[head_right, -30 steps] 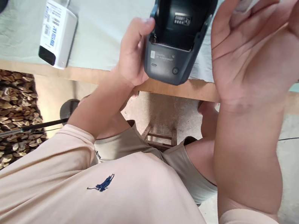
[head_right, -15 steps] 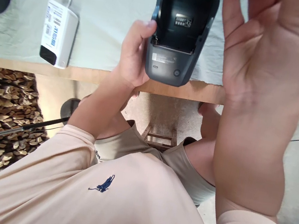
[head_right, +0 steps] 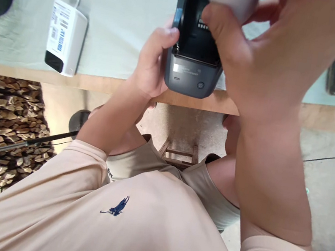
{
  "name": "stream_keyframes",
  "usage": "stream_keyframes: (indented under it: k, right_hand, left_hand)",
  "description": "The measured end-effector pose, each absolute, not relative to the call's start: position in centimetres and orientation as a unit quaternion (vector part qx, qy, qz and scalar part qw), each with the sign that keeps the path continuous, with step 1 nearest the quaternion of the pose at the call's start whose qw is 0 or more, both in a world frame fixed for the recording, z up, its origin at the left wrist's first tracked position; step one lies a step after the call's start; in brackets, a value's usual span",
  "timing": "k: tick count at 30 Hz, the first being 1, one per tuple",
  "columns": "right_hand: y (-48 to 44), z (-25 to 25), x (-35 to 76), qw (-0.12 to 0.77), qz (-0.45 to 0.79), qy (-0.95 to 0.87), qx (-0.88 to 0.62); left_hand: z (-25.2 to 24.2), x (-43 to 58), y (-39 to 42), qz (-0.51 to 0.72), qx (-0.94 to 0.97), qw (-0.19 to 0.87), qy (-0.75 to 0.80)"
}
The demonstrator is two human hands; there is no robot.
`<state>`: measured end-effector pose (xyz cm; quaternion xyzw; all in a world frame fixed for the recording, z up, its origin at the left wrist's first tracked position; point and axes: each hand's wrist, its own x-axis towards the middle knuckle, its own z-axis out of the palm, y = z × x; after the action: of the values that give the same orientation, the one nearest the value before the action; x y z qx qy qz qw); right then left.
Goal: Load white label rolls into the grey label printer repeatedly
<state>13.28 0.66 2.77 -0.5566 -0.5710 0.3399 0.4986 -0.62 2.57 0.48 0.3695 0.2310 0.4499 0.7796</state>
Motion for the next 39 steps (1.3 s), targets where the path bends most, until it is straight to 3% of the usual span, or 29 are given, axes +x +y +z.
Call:
stream_keyframes:
  k: [6, 15, 21, 29, 35, 39]
  right_hand:
    - [0.9, 4.2, 13.5, 0.219, 0.165, -0.735, -0.621]
    - [0.6, 5.0, 13.3, 0.124, 0.124, -0.738, -0.651]
    - [0.7, 4.1, 13.6, 0.150, 0.075, -0.746, -0.644]
    - [0.6, 4.1, 12.8, 0.126, 0.107, -0.738, -0.654]
    - [0.5, 4.3, 13.6, 0.179, 0.124, -0.740, -0.636]
    - [-0.4, 3.8, 13.3, 0.201, 0.055, -0.767, -0.607]
  left_hand:
    - [0.7, -0.7, 2.5, 0.432, 0.357, 0.785, 0.264]
    - [0.8, -0.5, 2.3, 0.433, 0.386, 0.757, 0.301]
    - [0.5, -0.6, 2.4, 0.426, 0.436, 0.732, 0.303]
    - [0.7, -0.5, 2.3, 0.411, 0.458, 0.719, 0.322]
    - [0.4, -0.4, 2.4, 0.424, 0.436, 0.731, 0.311]
    - [0.7, -0.6, 2.6, 0.407, 0.424, 0.755, 0.290]
